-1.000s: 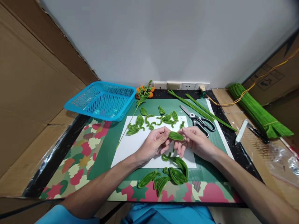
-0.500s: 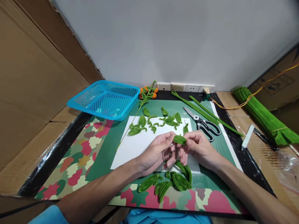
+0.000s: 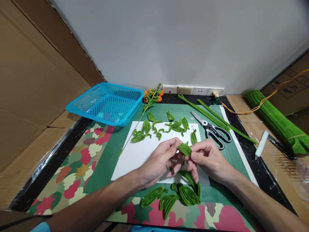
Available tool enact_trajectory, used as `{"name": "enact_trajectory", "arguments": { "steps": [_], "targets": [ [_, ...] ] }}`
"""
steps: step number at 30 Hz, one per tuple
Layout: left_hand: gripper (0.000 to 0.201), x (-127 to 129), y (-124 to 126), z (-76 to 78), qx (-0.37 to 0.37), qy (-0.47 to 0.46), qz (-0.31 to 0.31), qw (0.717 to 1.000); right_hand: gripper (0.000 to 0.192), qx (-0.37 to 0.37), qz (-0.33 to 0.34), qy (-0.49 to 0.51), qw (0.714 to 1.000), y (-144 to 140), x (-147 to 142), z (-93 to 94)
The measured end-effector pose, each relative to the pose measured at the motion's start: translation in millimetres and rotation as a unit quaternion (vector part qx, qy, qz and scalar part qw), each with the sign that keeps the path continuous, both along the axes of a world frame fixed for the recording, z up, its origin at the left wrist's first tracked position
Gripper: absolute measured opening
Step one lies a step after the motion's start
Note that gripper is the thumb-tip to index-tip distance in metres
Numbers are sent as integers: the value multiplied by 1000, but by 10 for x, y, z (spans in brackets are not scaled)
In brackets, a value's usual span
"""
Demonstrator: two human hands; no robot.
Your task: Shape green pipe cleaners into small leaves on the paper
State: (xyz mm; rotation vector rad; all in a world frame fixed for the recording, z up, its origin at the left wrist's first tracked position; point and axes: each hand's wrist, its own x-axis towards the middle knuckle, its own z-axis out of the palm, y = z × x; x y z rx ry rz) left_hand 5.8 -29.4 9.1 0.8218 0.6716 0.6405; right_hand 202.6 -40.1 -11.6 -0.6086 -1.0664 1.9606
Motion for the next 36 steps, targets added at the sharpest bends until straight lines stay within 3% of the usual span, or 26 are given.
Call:
{"name": "enact_trajectory", "arguments": {
  "steps": [3,8,11,14,17,19,22,25,29,32,36],
  "targets": [
    [36,-65,47,-9,160,128,48,977,28,0,-13,-17,1000,19,0,20],
    [26,-166,96,-23,420,329,162,830,29,-25,-42,-37,998,45,-34,36],
    [31,-185,98,-29,513,358,160,764,31,-28,-36,-52,998,41,-58,35],
    [21,-190,90,-44,563,342,138,740,32,-24,-28,-64,997,33,-66,42],
    [14,-184,76,-53,552,328,146,752,31,9,-55,-86,995,25,-48,55],
    [15,-170,63,-45,495,322,145,794,30,56,-127,-117,983,18,-19,66],
    [22,-139,35,-17,379,289,112,872,41,165,-241,-210,933,-3,33,83],
    [31,-112,5,6,314,263,68,910,27,274,-247,-278,887,-37,58,94],
    [41,-104,-11,16,289,258,20,922,11,308,-237,-308,868,-68,30,87],
    [45,-119,1,12,290,259,18,921,13,265,-220,-311,886,-67,-2,69],
    [47,-141,11,-13,325,304,-6,896,17,195,-197,-291,916,-44,-26,52]
  ]
}}
